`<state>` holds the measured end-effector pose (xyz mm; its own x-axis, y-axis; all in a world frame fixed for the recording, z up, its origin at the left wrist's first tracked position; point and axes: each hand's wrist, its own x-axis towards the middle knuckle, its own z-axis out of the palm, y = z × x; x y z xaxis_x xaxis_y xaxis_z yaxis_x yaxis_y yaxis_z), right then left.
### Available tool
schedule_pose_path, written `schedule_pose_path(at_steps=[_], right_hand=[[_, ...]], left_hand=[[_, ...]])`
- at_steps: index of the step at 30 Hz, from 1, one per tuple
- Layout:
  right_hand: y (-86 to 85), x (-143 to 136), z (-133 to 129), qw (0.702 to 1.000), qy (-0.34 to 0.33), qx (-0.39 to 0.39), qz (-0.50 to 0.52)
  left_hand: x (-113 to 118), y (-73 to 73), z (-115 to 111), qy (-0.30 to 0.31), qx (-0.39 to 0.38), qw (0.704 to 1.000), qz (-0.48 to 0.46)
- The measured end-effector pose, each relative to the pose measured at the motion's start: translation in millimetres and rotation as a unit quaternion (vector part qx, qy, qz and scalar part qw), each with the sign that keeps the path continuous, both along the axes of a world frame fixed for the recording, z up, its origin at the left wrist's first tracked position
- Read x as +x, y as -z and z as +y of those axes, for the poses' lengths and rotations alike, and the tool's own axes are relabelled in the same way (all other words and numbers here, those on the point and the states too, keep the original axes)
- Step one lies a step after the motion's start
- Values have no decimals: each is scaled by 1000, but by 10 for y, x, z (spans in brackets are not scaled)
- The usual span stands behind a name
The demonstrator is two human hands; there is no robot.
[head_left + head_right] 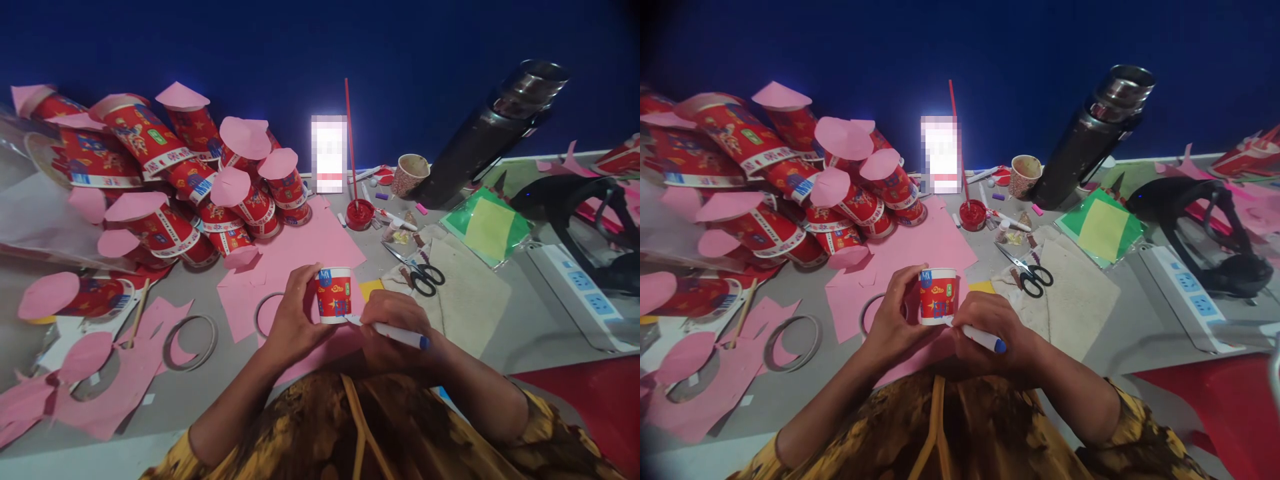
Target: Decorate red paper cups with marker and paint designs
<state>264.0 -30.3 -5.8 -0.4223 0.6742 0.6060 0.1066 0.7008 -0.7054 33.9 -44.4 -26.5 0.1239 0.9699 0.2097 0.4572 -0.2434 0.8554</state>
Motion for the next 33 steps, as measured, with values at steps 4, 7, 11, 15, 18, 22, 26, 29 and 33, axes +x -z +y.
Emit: schedule_pose_path(at_steps=[4, 7, 11, 15, 18, 22, 26, 29, 33], right_hand=[[-68, -8, 8, 1000, 6, -8, 5], [-141, -18, 18, 1000, 20, -9, 5], [-183, -31, 33, 999, 46, 14, 25], [-162, -41, 44, 998, 61, 17, 28], [-159, -44, 40, 998, 50, 17, 19], [-170, -55, 31, 999, 40, 17, 9], [-176, -57, 38, 999, 39, 16, 0], [-178, -41, 49, 999, 34, 9, -3], [-180, -21, 53, 999, 37, 11, 12]], left_hand=[[-3, -2, 1, -1, -8, 1000, -9], [-3, -18, -2, -3, -16, 1000, -15], [10, -40, -4, -5, -16, 1000, -13], [16, -42, -3, -10, -16, 1000, -14], [10, -33, -2, -9, -16, 1000, -16], [-1, -21, 0, -7, -20, 1000, -15], [0, -16, 2, -8, -23, 1000, -12], [1, -20, 0, -9, -21, 1000, -12], [-2, -29, -5, -13, -19, 1000, -14]])
